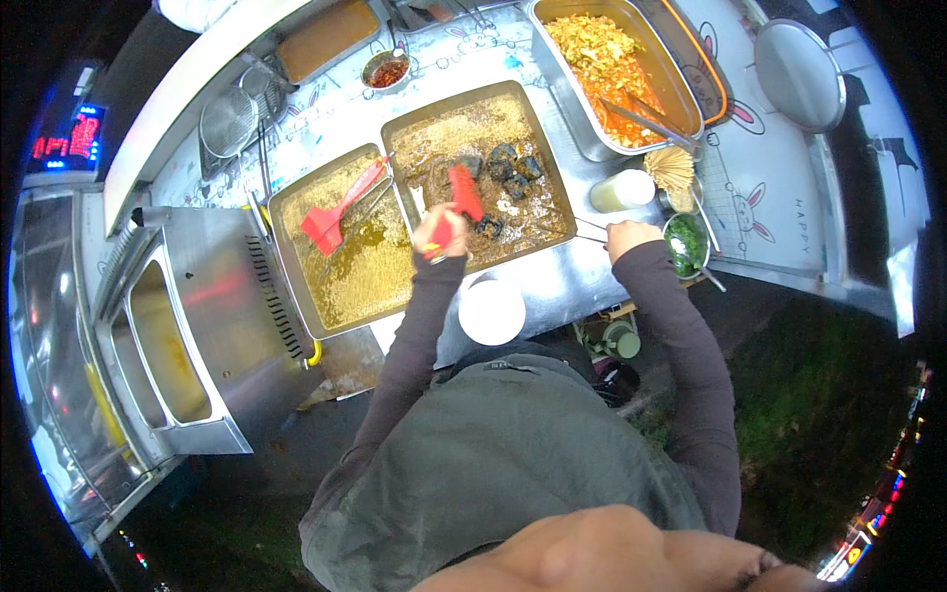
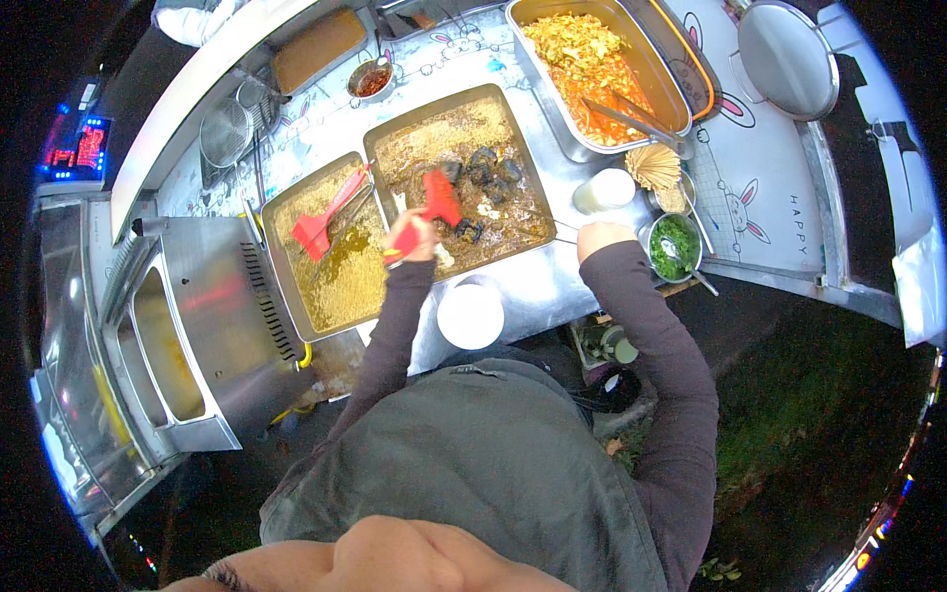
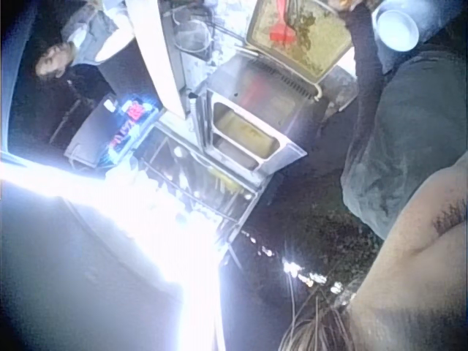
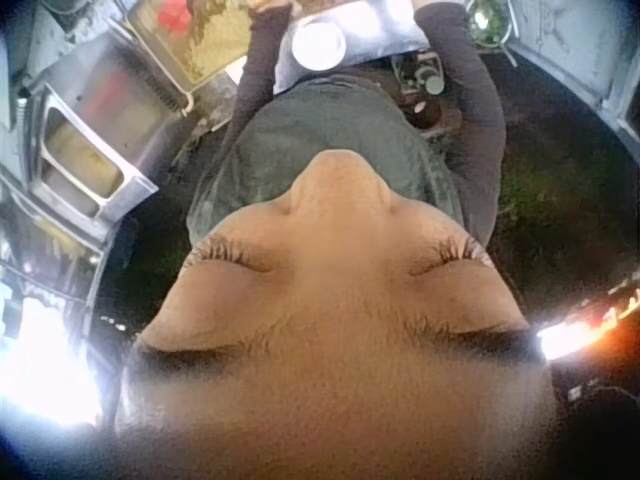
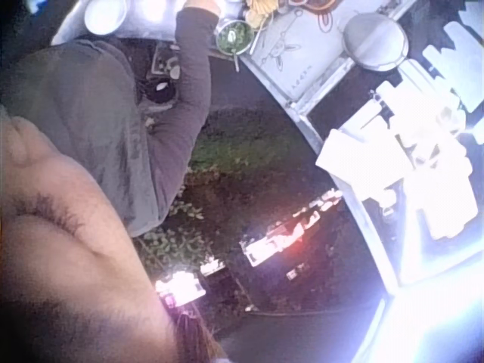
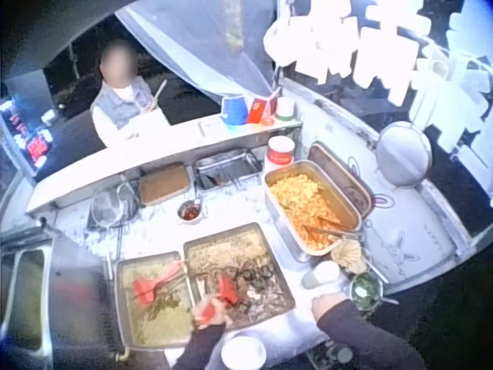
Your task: The person uses chopsticks to turn dark food items in a hot oil pan, then uses a strainer to lift them out and place them into a paper cup. They add sauce from a squeeze bottle and hand the cup to a customer.
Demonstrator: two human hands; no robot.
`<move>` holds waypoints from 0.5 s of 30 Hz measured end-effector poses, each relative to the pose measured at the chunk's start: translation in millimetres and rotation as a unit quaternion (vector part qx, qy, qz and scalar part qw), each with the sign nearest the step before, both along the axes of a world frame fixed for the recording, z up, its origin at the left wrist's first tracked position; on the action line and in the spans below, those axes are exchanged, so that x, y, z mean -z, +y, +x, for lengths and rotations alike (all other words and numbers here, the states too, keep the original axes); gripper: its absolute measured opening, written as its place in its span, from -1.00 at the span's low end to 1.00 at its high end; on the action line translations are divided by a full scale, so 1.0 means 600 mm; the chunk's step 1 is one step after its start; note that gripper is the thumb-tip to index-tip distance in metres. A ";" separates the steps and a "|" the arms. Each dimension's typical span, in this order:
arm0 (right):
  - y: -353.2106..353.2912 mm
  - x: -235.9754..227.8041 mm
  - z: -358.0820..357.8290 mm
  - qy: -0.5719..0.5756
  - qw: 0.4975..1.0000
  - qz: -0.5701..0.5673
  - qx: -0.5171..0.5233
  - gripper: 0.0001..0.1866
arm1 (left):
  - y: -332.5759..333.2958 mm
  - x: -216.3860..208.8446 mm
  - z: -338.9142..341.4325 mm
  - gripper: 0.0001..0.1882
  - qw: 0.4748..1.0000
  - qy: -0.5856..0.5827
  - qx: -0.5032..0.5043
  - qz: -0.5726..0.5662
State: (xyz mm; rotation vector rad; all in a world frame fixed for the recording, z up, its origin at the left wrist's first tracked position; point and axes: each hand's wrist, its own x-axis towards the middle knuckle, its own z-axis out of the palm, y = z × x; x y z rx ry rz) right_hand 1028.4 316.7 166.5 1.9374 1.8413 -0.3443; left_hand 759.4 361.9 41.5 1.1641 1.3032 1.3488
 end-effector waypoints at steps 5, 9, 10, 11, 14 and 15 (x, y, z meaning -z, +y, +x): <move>0.005 0.010 -0.023 0.057 0.995 0.010 -0.077 -0.83 | -0.015 0.006 -0.098 -0.85 0.972 0.225 -0.006 -0.060; 0.017 -0.020 -0.035 0.034 0.996 0.062 -0.057 -0.81 | 0.032 0.058 -0.093 -0.85 0.968 0.232 -0.068 -0.063; 0.025 -0.033 -0.027 0.035 0.997 0.072 -0.025 -0.81 | 0.048 0.067 -0.095 -0.84 0.970 0.225 -0.093 0.007; 0.035 -0.043 -0.019 0.025 0.997 0.065 0.016 -0.81 | 0.057 0.073 -0.092 -0.80 0.991 0.039 -0.086 -0.097; 0.084 -0.039 -0.017 0.016 0.990 0.142 -0.021 -0.81 | 0.119 0.080 -0.102 -0.72 0.989 -0.048 -0.035 -0.134; 0.100 -0.031 -0.019 -0.018 0.993 0.113 -0.031 -0.81 | 0.134 0.082 -0.105 -0.70 0.986 -0.080 -0.006 -0.143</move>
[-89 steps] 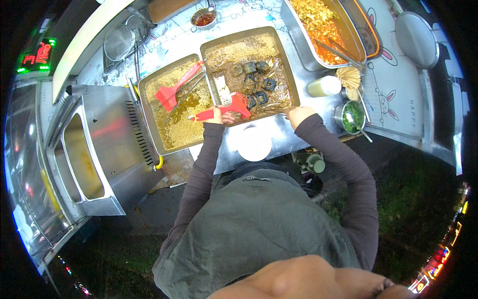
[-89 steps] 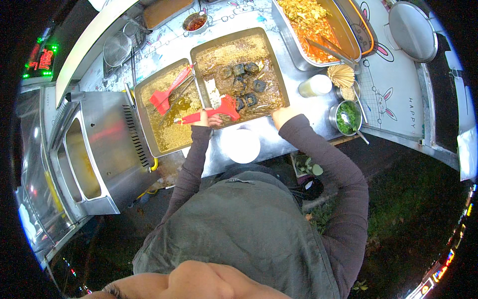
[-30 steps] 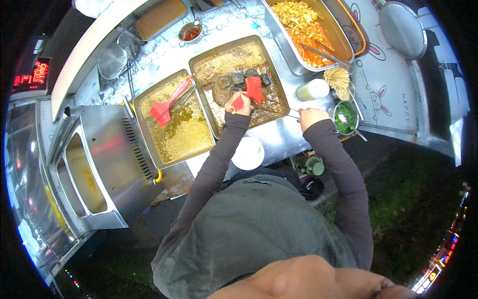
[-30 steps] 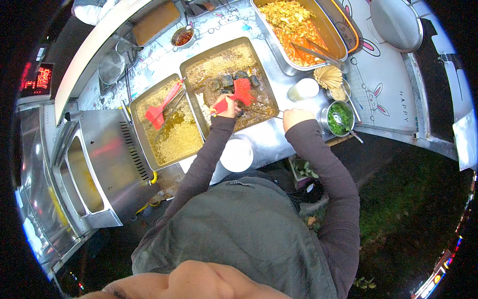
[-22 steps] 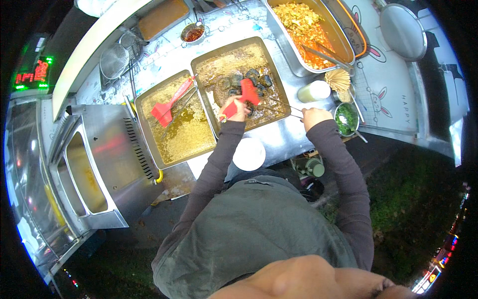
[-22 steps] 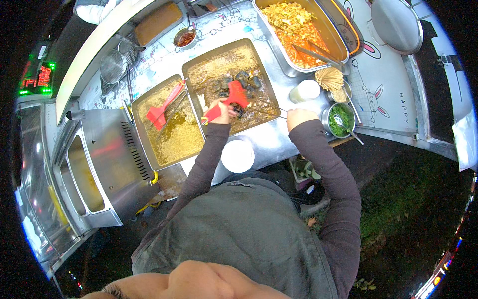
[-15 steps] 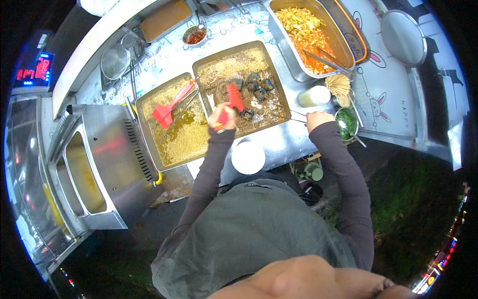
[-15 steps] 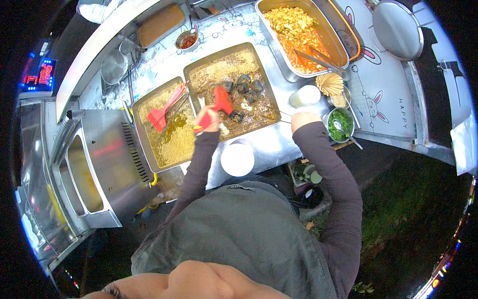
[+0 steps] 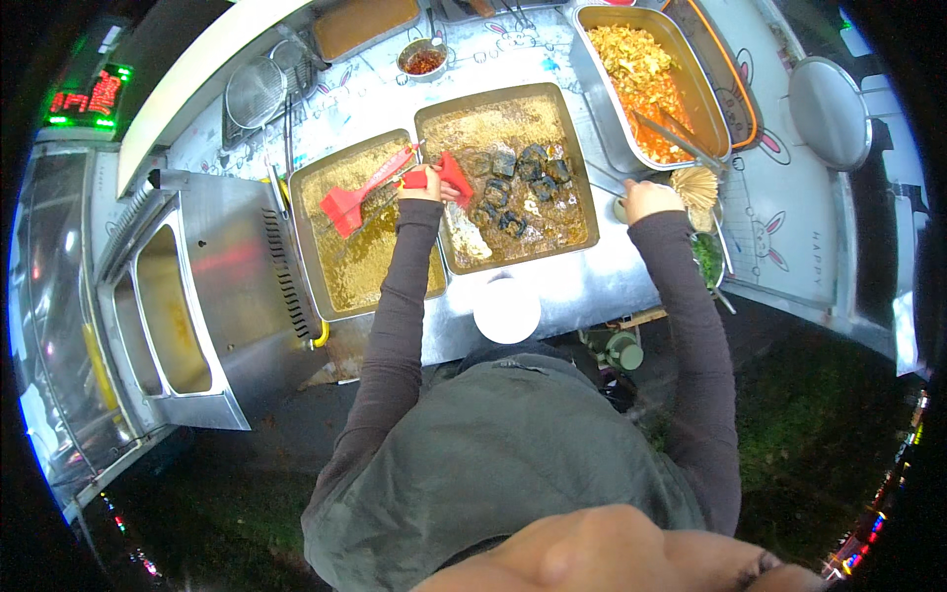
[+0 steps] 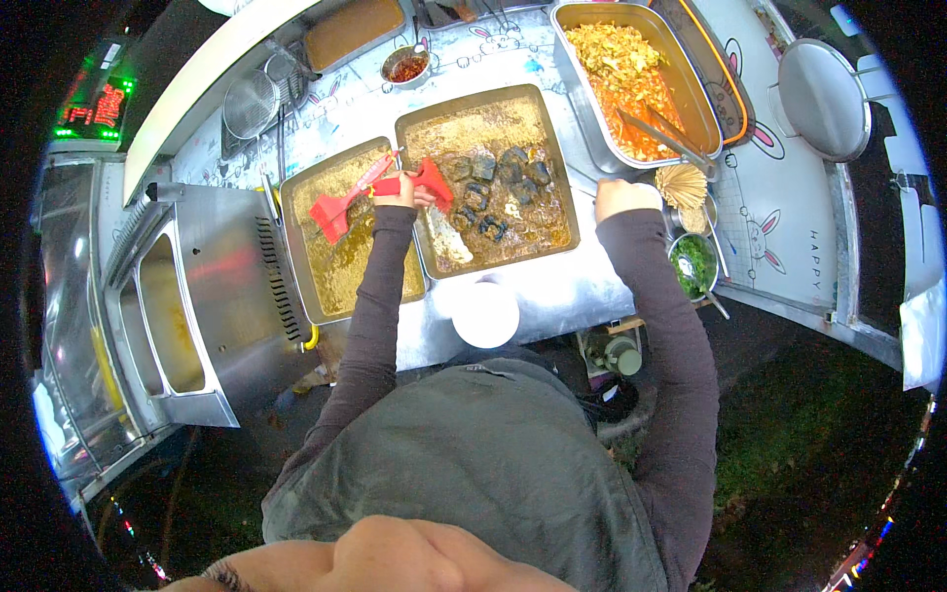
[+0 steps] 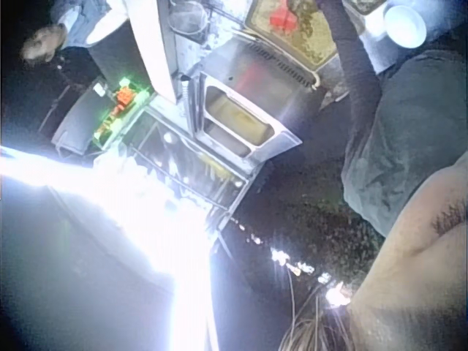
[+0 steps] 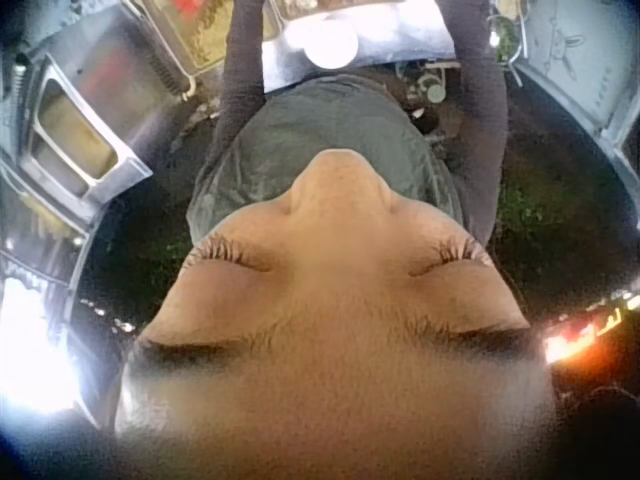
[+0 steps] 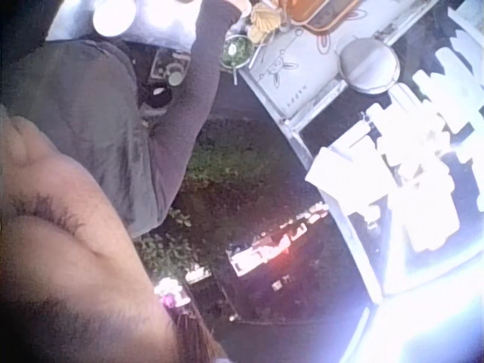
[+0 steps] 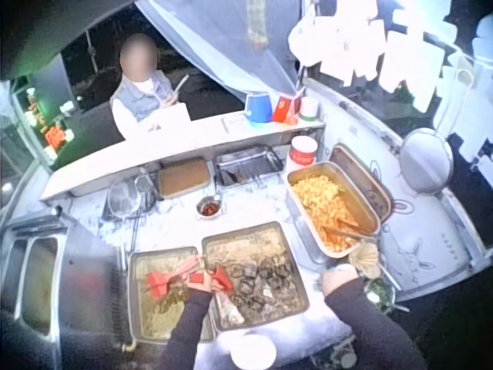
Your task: The person uses chopsticks to turn dark food items in a hot oil pan, then uses a strainer to lift them out and place them into a paper cup. They add sauce from a squeeze bottle and hand the cup to a customer.
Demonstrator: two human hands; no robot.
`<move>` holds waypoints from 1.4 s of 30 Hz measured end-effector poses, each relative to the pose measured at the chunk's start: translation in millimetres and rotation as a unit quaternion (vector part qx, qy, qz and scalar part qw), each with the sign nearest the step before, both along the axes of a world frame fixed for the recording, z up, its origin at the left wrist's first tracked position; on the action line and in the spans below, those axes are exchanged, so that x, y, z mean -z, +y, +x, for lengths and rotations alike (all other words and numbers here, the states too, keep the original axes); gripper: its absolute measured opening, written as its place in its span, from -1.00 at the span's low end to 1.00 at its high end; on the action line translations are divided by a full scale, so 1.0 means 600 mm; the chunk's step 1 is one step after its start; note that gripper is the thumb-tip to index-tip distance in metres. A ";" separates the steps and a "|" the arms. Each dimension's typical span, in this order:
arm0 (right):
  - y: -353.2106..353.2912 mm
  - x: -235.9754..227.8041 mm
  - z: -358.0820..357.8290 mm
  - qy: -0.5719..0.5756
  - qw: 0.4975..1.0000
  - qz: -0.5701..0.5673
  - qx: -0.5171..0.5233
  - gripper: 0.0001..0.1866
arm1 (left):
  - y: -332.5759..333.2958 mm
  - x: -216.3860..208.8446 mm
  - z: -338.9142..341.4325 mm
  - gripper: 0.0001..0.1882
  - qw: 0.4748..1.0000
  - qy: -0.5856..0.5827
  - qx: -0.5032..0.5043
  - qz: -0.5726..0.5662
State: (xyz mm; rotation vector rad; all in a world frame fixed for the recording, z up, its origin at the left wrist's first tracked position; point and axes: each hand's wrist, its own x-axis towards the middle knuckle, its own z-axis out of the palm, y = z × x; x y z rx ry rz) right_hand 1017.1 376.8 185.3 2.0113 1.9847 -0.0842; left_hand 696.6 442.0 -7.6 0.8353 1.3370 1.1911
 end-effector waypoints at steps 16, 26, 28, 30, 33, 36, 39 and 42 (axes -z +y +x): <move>0.012 0.084 0.004 0.018 0.999 -0.043 0.012 -0.81 | 0.044 -0.054 0.193 -0.72 0.977 -0.076 0.194 -0.048; -0.085 0.021 0.015 0.005 0.994 -0.108 0.003 -0.80 | -0.154 -0.101 0.019 -0.78 0.982 0.158 0.058 0.089; -0.091 0.047 0.002 0.034 0.990 -0.129 -0.051 -0.80 | -0.177 -0.079 0.012 -0.79 0.977 0.198 0.078 0.002; -0.104 0.074 -0.020 0.084 0.986 -0.111 -0.092 -0.80 | -0.185 -0.051 0.024 -0.75 0.986 0.076 0.137 -0.064; -0.121 0.108 -0.065 0.144 0.983 -0.083 -0.083 -0.81 | -0.199 -0.033 0.031 -0.69 0.996 -0.038 0.061 -0.060; -0.123 0.104 -0.069 0.137 0.986 -0.082 -0.054 -0.79 | -0.216 -0.046 0.047 -0.63 0.996 -0.061 0.048 -0.042; -0.126 0.063 -0.037 0.129 0.990 -0.058 0.005 -0.79 | -0.206 -0.065 0.090 -0.64 0.993 -0.103 0.055 -0.009; -0.119 0.020 -0.008 0.037 0.994 -0.094 0.030 -0.80 | -0.171 -0.079 0.150 -0.72 0.993 -0.086 0.081 -0.007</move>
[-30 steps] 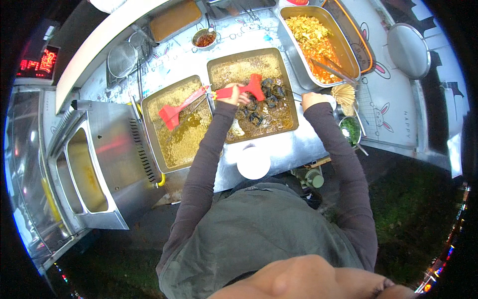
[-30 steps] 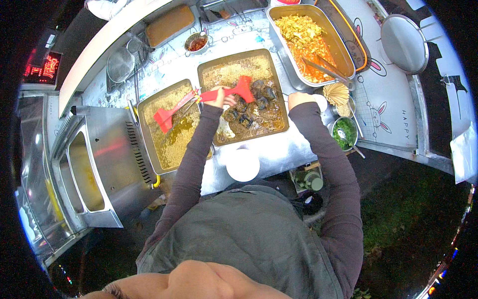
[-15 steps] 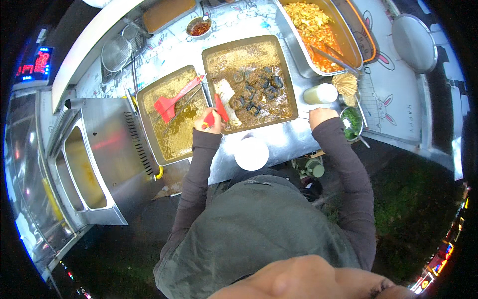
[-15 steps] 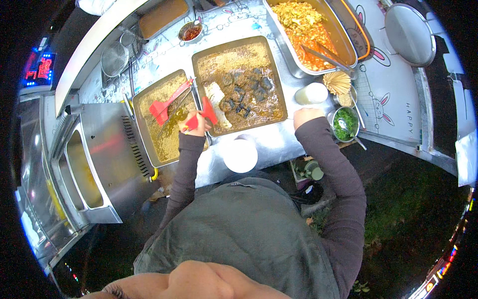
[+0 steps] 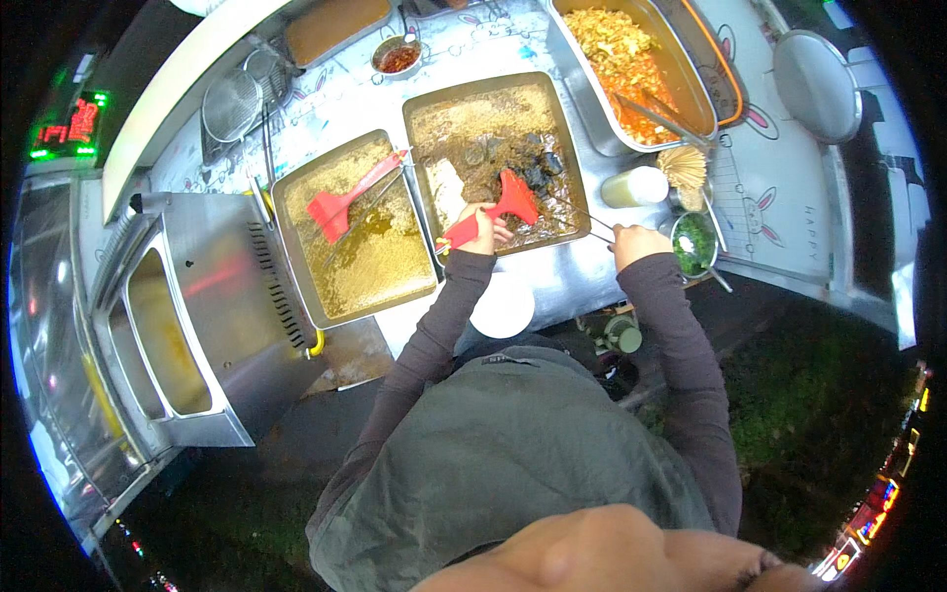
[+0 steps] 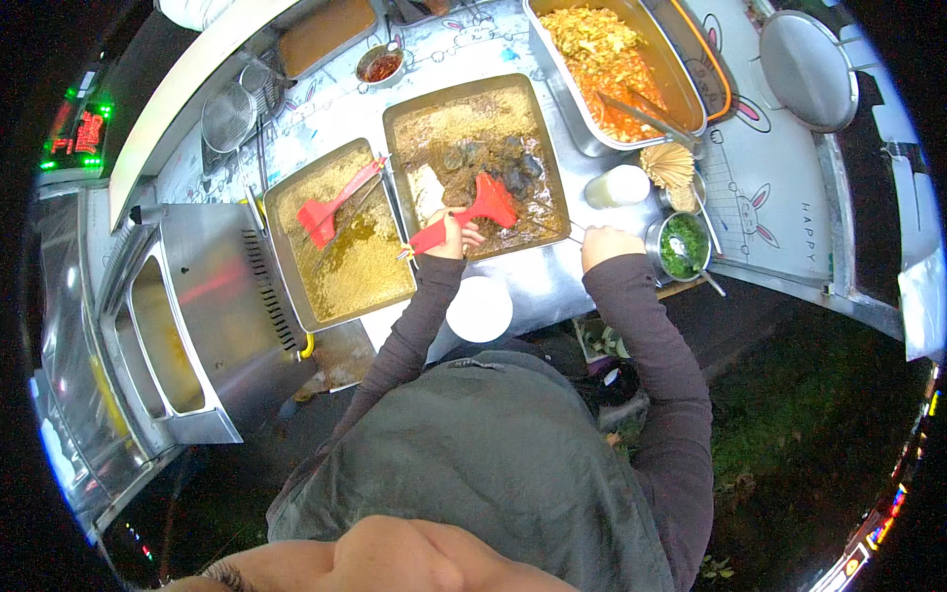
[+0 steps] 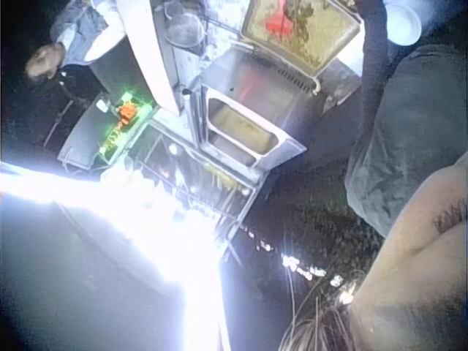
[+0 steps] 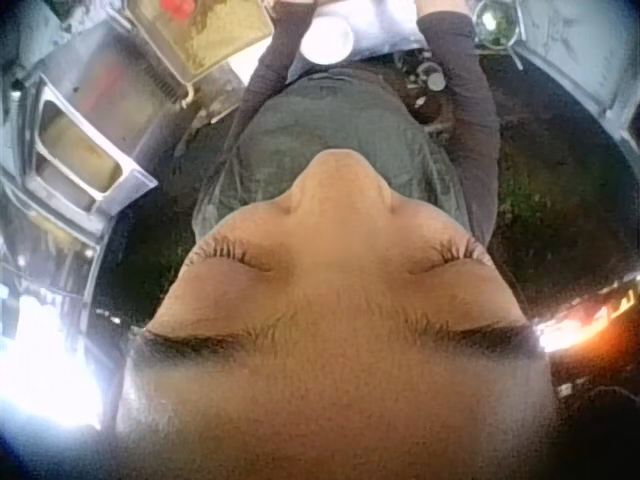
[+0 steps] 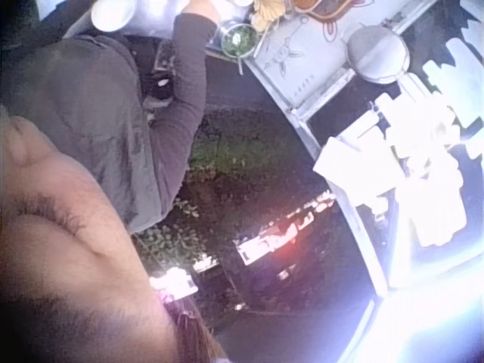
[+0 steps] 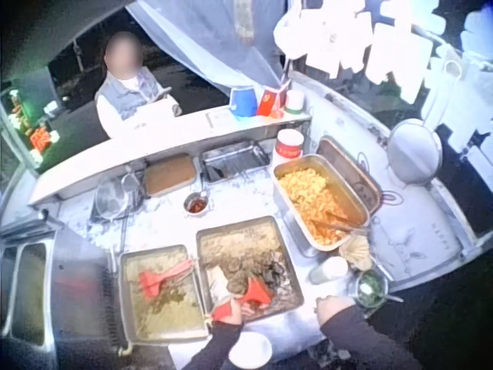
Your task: The person uses chopsticks to turn dark food items in a hot oil pan, then uses a strainer to lift them out and place them into a paper cup. They add sauce from a squeeze bottle and hand the cup to a customer.
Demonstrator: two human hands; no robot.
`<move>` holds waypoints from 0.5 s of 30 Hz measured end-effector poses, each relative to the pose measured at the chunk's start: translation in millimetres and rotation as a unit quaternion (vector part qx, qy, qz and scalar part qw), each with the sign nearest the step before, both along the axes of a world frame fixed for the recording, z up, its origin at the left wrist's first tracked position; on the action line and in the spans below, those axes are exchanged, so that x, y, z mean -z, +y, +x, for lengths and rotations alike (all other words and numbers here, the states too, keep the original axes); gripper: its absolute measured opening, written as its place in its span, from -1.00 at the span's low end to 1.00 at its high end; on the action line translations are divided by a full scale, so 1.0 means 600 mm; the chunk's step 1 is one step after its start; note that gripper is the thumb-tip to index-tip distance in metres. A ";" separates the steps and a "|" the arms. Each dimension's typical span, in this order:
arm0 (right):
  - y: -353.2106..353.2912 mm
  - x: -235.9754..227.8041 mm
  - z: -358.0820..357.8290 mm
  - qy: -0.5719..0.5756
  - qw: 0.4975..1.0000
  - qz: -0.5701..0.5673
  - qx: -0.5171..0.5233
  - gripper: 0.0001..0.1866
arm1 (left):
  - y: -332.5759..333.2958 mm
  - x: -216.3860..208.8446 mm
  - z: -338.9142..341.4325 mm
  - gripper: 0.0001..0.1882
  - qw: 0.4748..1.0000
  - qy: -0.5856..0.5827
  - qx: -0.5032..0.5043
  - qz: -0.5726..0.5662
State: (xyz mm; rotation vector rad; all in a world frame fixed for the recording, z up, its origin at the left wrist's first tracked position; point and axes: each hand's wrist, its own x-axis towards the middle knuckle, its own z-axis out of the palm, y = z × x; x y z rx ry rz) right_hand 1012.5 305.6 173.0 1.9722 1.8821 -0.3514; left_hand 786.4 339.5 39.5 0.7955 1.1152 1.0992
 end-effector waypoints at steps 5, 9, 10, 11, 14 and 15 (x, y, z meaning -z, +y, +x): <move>0.000 -0.036 0.012 -0.035 0.999 -0.031 0.012 -0.83 | 0.086 -0.016 0.080 -0.78 0.997 0.025 0.045 0.055; 0.000 -0.029 0.006 -0.017 0.999 -0.036 0.029 -0.80 | 0.175 -0.014 0.156 -0.73 0.983 0.177 0.051 0.016; 0.002 -0.024 0.004 -0.017 0.998 -0.045 0.032 -0.80 | 0.186 -0.014 0.161 -0.69 0.950 0.298 0.089 0.007; 0.005 -0.018 0.002 -0.018 0.998 -0.053 0.035 -0.79 | 0.191 -0.013 0.157 -0.64 0.913 0.393 0.107 0.037; 0.010 -0.002 -0.003 -0.027 0.997 -0.051 0.043 -0.79 | 0.166 -0.015 0.116 -0.64 0.865 0.470 0.118 0.129; 0.011 0.003 -0.005 -0.023 0.998 -0.038 0.045 -0.79 | 0.150 -0.020 0.102 -0.61 0.843 0.505 0.105 0.152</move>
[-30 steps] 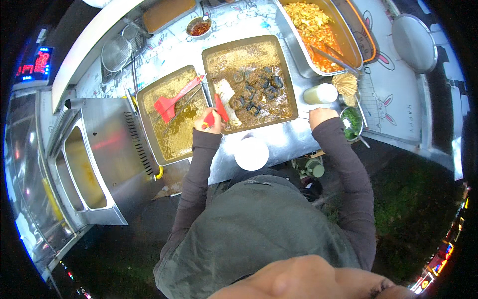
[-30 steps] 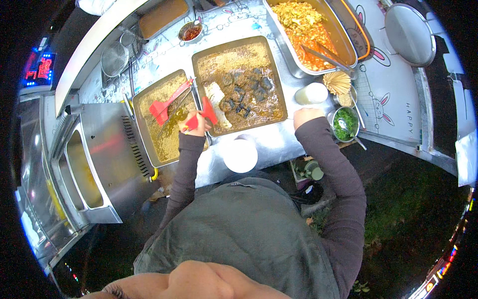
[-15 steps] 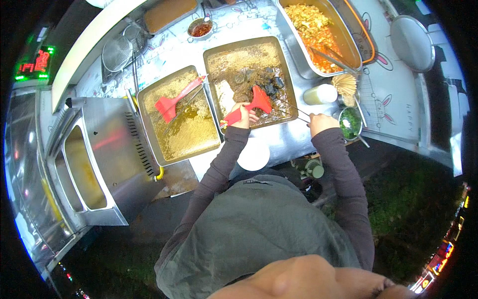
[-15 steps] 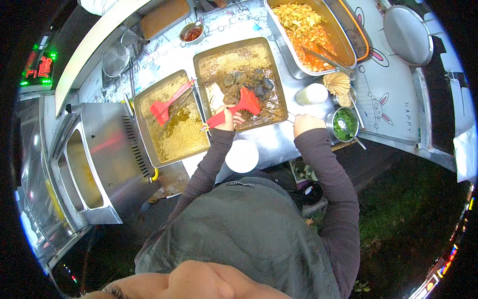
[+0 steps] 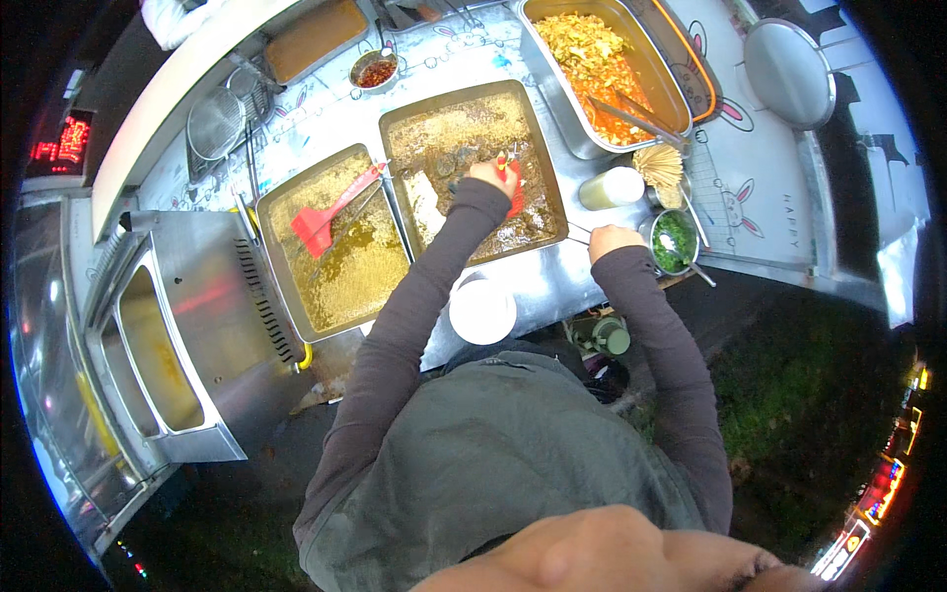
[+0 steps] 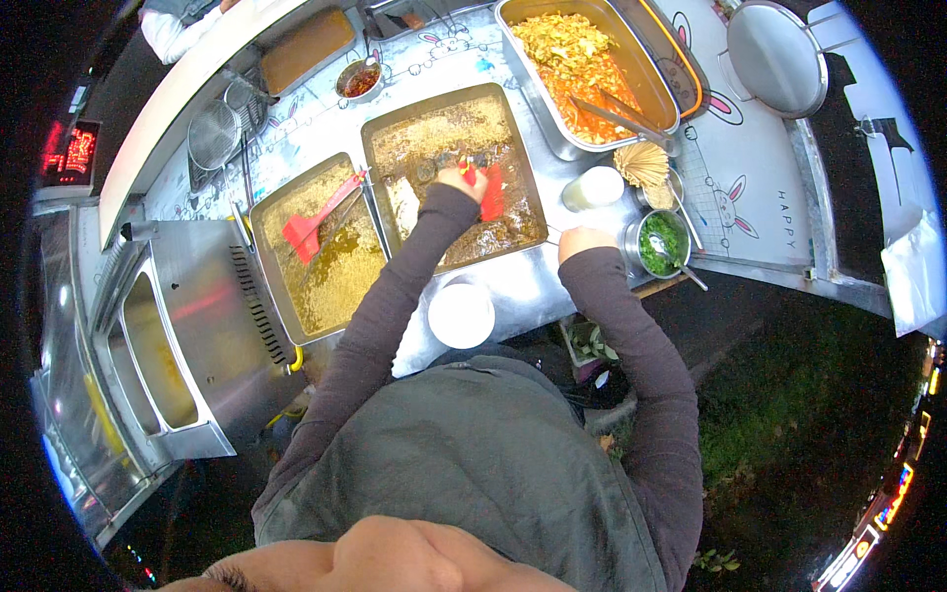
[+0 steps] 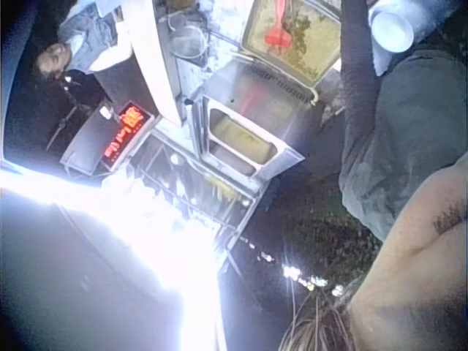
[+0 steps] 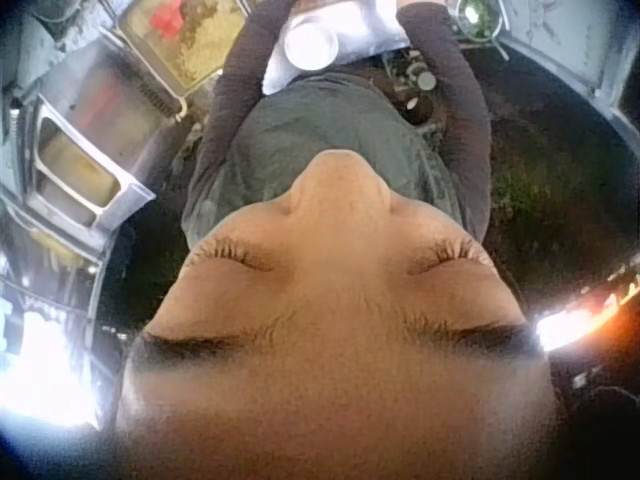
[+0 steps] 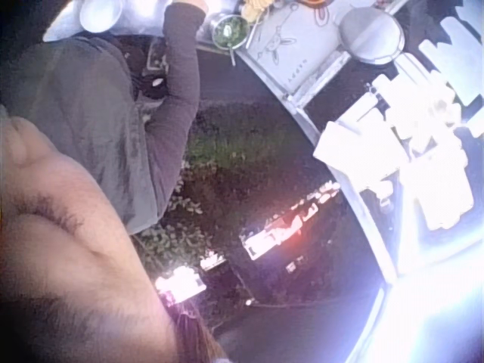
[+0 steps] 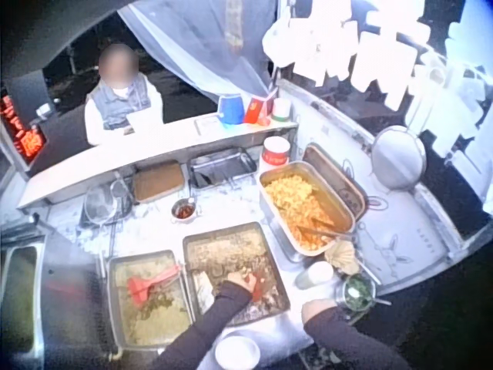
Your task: The person uses chopsticks to turn dark food items in a hot oil pan, then uses a strainer to lift them out and place them into a paper cup. They add sauce from a squeeze bottle and hand the cup to a customer.
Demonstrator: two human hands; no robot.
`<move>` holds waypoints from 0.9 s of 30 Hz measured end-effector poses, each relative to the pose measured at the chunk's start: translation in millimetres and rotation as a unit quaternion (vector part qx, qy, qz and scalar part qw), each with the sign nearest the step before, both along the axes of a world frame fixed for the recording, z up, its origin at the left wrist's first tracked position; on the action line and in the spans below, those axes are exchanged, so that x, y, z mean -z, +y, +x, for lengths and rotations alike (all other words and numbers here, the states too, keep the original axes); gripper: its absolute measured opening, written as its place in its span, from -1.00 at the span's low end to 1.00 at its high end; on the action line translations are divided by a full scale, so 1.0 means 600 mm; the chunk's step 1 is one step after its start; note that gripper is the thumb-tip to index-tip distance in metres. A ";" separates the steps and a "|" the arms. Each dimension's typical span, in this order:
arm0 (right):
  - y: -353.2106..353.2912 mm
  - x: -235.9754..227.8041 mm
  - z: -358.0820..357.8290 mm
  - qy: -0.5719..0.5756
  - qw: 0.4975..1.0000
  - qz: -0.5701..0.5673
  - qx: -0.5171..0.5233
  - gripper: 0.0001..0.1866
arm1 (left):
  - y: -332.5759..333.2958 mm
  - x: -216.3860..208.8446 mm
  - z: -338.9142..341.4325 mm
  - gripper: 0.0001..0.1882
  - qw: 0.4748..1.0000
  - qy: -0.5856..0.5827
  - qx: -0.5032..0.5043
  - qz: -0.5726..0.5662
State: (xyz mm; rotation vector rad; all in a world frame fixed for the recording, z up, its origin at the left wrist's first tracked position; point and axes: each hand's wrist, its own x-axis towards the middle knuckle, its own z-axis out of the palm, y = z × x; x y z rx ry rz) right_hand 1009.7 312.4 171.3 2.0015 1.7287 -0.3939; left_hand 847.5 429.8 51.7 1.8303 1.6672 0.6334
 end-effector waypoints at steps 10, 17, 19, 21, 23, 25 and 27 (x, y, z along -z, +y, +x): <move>0.005 0.009 0.003 -0.005 0.998 0.043 -0.035 -0.79 | -0.127 -0.096 -0.192 -0.79 0.997 -0.070 0.006 -0.035; 0.096 0.021 -0.021 -0.002 0.986 0.154 -0.065 -0.78 | 0.023 -0.048 -0.203 -0.79 0.982 0.172 0.004 0.074; 0.107 0.038 -0.024 0.001 0.988 0.142 -0.066 -0.79 | 0.062 -0.020 -0.203 -0.76 0.992 0.095 0.072 0.034; 0.097 0.055 -0.016 0.028 0.985 0.143 -0.096 -0.80 | 0.080 -0.003 -0.202 -0.76 0.991 0.062 0.120 0.005; 0.085 0.072 -0.010 0.035 0.984 0.152 -0.090 -0.80 | 0.089 -0.003 -0.196 -0.77 0.985 0.080 0.150 -0.008; 0.075 0.087 -0.005 0.049 0.985 0.147 -0.078 -0.80 | 0.090 -0.014 -0.181 -0.79 0.970 0.056 0.235 -0.001; 0.068 0.096 0.004 0.052 0.986 0.144 -0.065 -0.80 | 0.084 -0.028 -0.158 -0.80 0.948 0.024 0.319 0.006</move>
